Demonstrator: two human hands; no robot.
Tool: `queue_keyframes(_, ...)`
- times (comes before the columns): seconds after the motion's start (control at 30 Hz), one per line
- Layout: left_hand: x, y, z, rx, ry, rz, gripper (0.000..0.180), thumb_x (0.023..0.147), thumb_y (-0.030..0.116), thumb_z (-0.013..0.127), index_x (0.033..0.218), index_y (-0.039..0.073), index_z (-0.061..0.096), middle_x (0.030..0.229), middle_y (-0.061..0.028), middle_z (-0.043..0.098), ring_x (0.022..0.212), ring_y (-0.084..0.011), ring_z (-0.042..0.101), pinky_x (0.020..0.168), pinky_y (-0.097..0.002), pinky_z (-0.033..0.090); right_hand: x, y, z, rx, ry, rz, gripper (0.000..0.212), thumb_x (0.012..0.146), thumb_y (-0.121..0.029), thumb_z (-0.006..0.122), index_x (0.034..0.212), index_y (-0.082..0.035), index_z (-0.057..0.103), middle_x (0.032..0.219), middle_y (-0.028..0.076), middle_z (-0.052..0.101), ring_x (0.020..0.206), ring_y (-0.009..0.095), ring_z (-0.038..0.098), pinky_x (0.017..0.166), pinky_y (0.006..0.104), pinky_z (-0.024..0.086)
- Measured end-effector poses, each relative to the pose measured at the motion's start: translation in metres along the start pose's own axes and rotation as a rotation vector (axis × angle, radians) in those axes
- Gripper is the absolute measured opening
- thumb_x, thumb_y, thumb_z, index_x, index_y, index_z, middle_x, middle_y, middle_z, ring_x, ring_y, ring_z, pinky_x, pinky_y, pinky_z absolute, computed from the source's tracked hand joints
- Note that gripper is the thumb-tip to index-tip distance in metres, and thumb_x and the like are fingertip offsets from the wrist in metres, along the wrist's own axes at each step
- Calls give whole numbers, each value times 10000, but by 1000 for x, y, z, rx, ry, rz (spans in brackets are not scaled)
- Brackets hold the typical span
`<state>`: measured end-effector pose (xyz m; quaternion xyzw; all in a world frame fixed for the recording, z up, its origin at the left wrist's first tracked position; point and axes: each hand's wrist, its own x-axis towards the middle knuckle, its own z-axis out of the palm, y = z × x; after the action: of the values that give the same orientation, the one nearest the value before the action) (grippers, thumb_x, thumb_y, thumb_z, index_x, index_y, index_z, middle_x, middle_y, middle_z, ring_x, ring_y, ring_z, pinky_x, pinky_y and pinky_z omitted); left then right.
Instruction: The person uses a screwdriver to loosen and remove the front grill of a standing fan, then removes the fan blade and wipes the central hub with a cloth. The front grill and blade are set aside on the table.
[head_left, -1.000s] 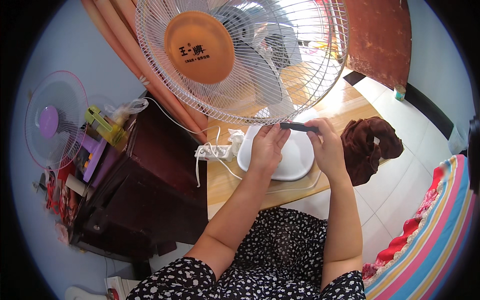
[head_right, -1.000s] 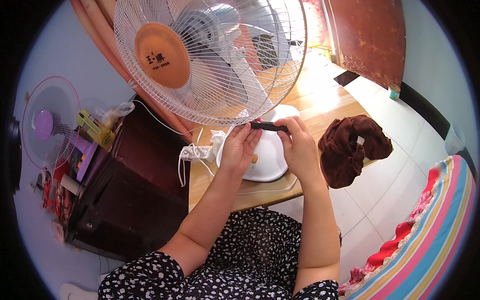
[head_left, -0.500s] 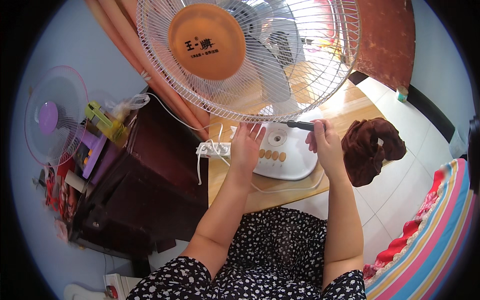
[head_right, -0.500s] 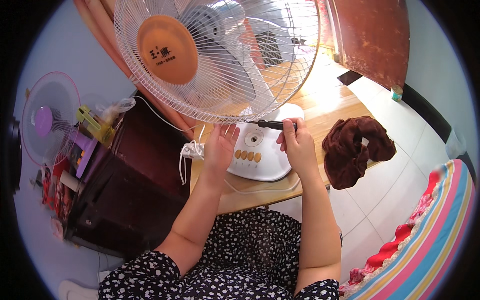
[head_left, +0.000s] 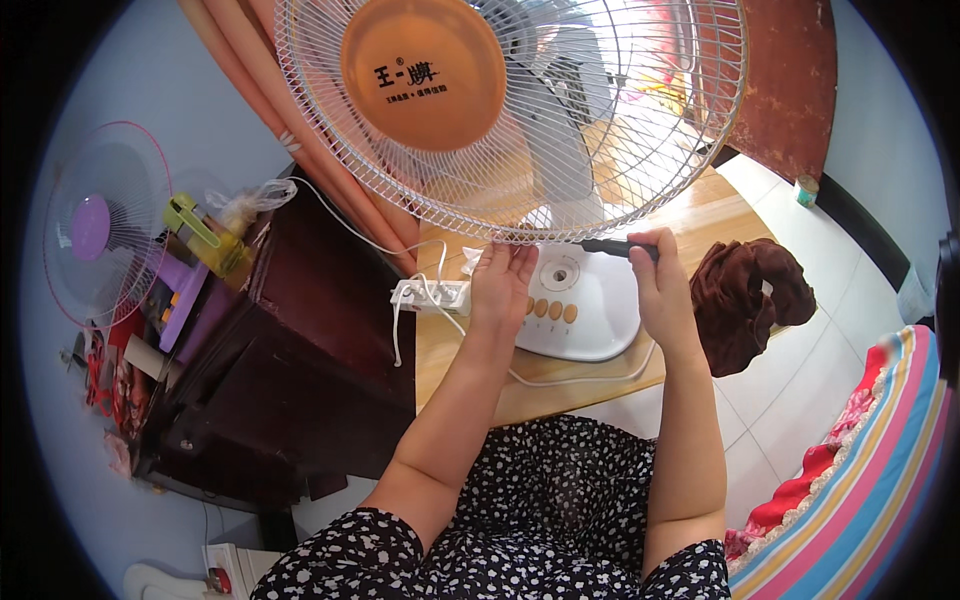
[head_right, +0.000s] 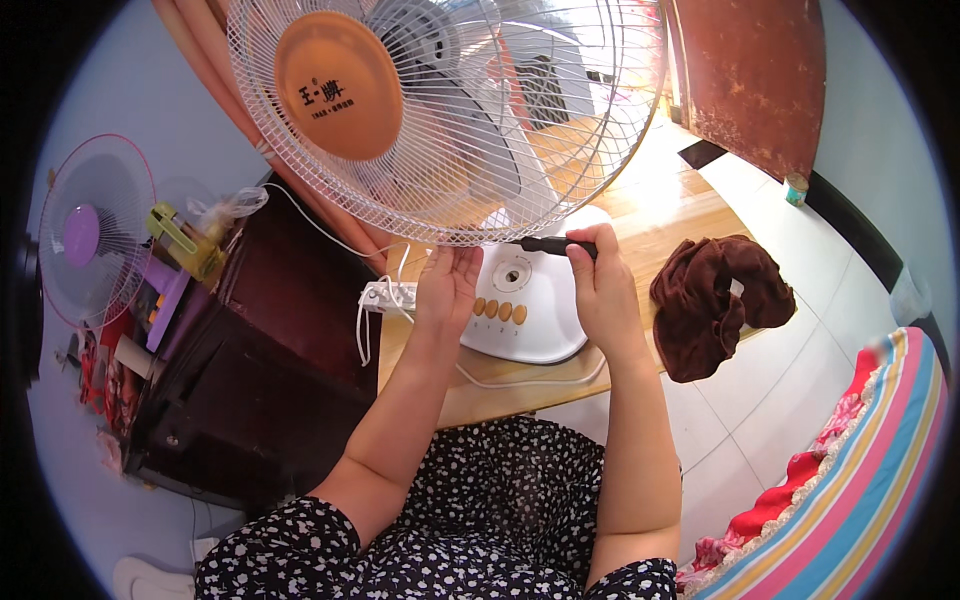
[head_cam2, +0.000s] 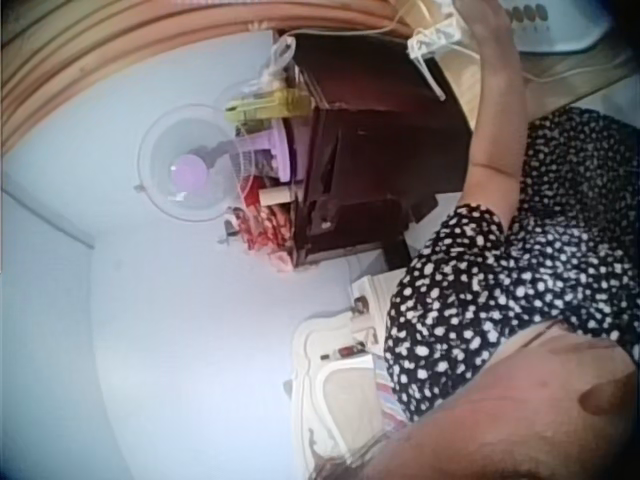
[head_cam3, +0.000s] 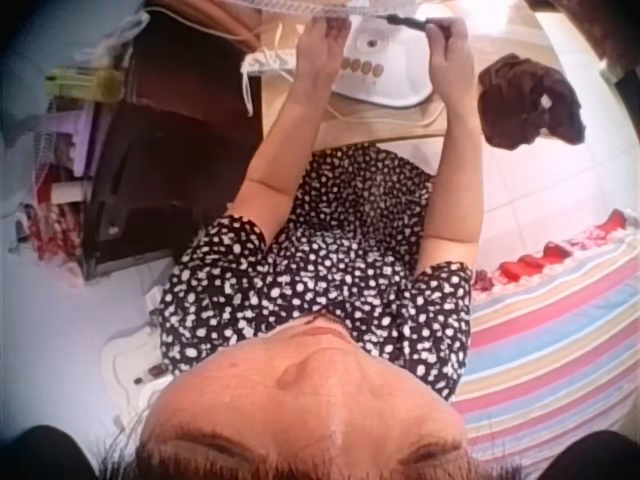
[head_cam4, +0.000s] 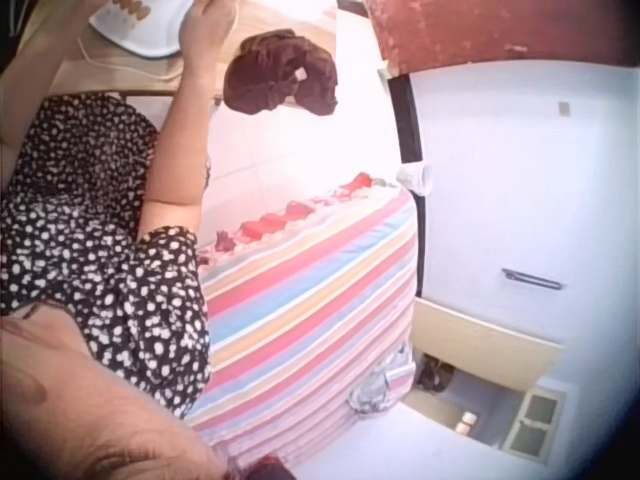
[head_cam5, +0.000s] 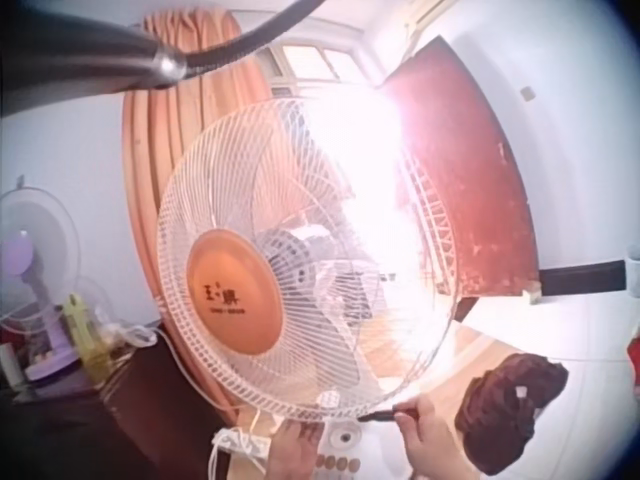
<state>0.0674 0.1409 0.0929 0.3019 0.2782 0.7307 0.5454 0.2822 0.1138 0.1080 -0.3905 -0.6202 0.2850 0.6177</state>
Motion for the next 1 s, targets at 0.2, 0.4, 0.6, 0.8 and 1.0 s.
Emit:
queue_keyframes(0.2,2,-3,0,-57,-21,-19,191,993,171,476,1136,61,541,1089,-47,599,990,-162,583,888,-300,514,3,19,-1,89,31,-94,195,925,-71,577,1101,-9,520,937,78,609,763,160,582,718,279,473)
queue_keyframes(0.4,4,-6,-10,-77,-72,-14,160,988,126,472,1121,59,531,1095,-54,596,985,-169,587,887,-300,521,5,11,5,577,179,183,231,905,-52,605,1112,25,538,937,69,620,846,115,595,783,241,489)
queue_keyframes(0.6,-3,-9,1,-131,-25,54,128,976,100,492,1099,78,520,1073,-46,597,995,-170,587,902,-293,511,-1,16,3,250,111,32,238,900,-14,590,1131,4,535,951,57,619,843,114,600,774,236,486)
queue_keyframes(0.8,-7,-7,4,-74,-13,57,123,975,101,496,1096,87,516,1083,-47,601,1002,-160,588,909,-294,504,-5,8,0,190,35,97,152,952,-76,530,1081,4,525,870,53,625,786,102,594,714,218,472)
queue_keyframes(1.0,-6,-8,2,-47,-44,37,120,976,102,493,1094,98,514,1108,-45,595,1000,-160,589,907,-302,507,-3,9,8,93,143,66,244,1003,-264,465,982,-28,526,660,60,558,569,155,498,553,292,421)
